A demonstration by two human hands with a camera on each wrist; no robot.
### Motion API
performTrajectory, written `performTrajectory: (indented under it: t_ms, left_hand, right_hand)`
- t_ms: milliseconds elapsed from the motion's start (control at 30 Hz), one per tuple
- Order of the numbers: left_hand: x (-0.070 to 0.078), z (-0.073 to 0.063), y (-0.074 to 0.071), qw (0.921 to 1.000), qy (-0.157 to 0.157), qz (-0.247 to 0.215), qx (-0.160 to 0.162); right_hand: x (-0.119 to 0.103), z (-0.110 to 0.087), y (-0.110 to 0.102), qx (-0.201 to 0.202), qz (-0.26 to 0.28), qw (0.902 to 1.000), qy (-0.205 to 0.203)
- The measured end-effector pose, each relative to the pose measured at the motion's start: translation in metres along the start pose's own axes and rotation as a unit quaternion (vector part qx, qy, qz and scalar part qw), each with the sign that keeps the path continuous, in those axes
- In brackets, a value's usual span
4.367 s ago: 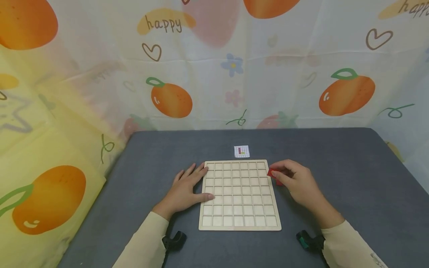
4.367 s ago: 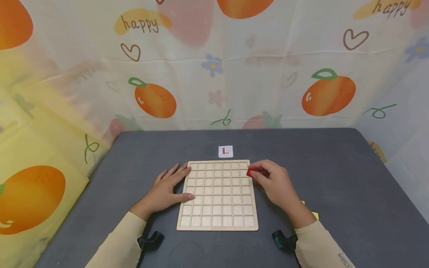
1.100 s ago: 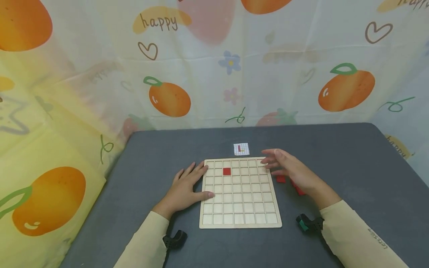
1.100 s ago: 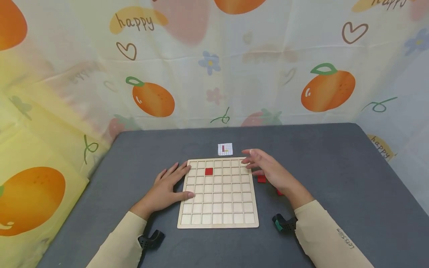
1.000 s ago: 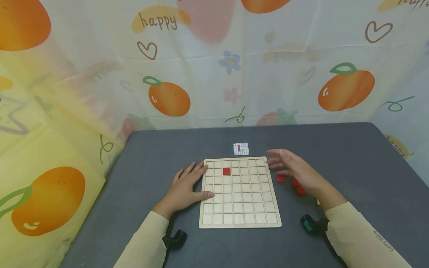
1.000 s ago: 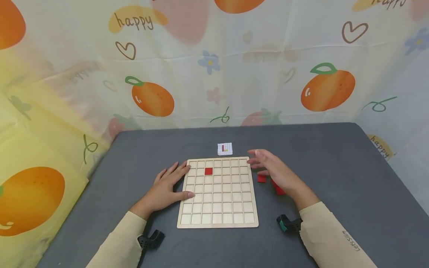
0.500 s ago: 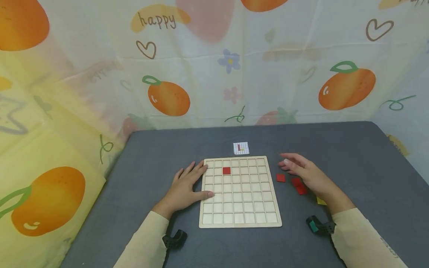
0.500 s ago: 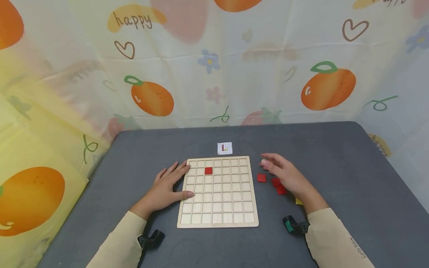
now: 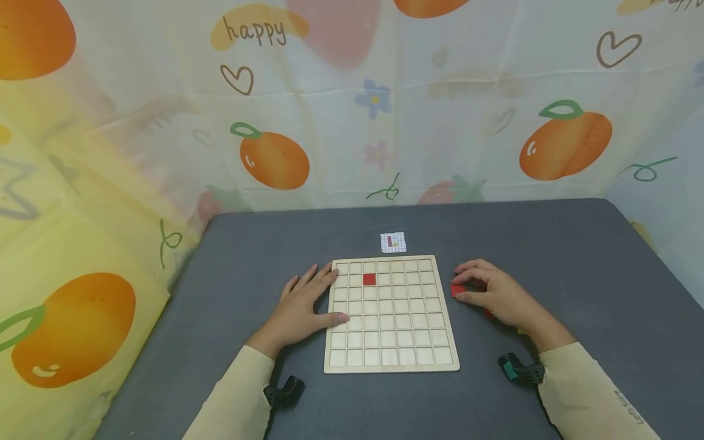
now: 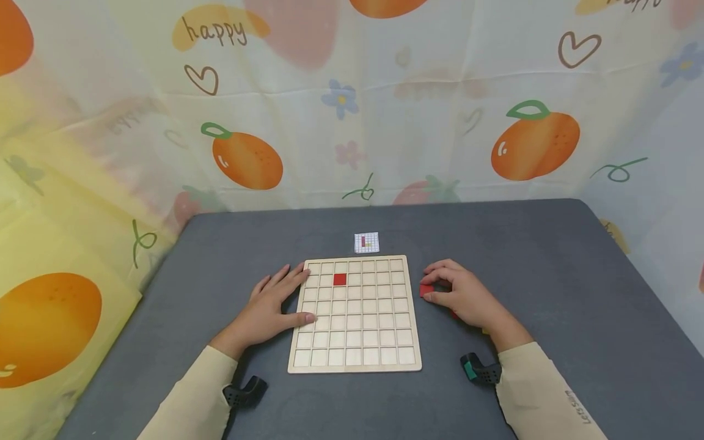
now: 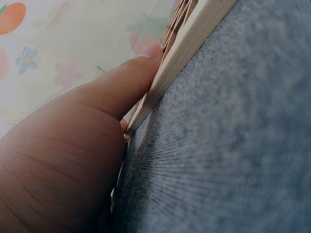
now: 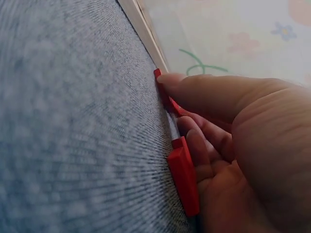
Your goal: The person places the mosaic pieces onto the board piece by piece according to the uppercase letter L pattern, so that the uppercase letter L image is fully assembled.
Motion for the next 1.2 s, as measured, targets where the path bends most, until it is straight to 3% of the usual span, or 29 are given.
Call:
performTrajectory:
  t_ms: [200,533,733,1200]
  left_hand:
    - [-0.001,0.0,0.0,1.0,0.001,-0.001,0.001]
    - [0.0,-0.001,0.0,1.0,0.001,0.004,0.003]
    - [0.001,-0.001,0.0,0.9999,-0.004,0.012,0.002]
    - [0.002,-0.001,-0.002,1.0,0.001,0.008,0.003]
  right_hand:
    - [-0.002,0.001,0.001,0.028,-0.018,0.9994,-0.007]
    - [-0.01,-0.001,0.002,0.084,-0.036,0.9956,0.021]
    - [-0.016,0.0,0.006,0.112,-0.019,0.9936,-0.007]
    - [-0.049,0.008,0.029,0.088,0.044,0.9951,-0.008]
Point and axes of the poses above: each hand's wrist, its own z-axis towards the middle knuckle, its own y-axis out of the palm, x = y × z, the point moved 3 cm from there along z, towards the middle knuckle, and after that the axes turned 3 degrees about -x, right-handed, at the moved point
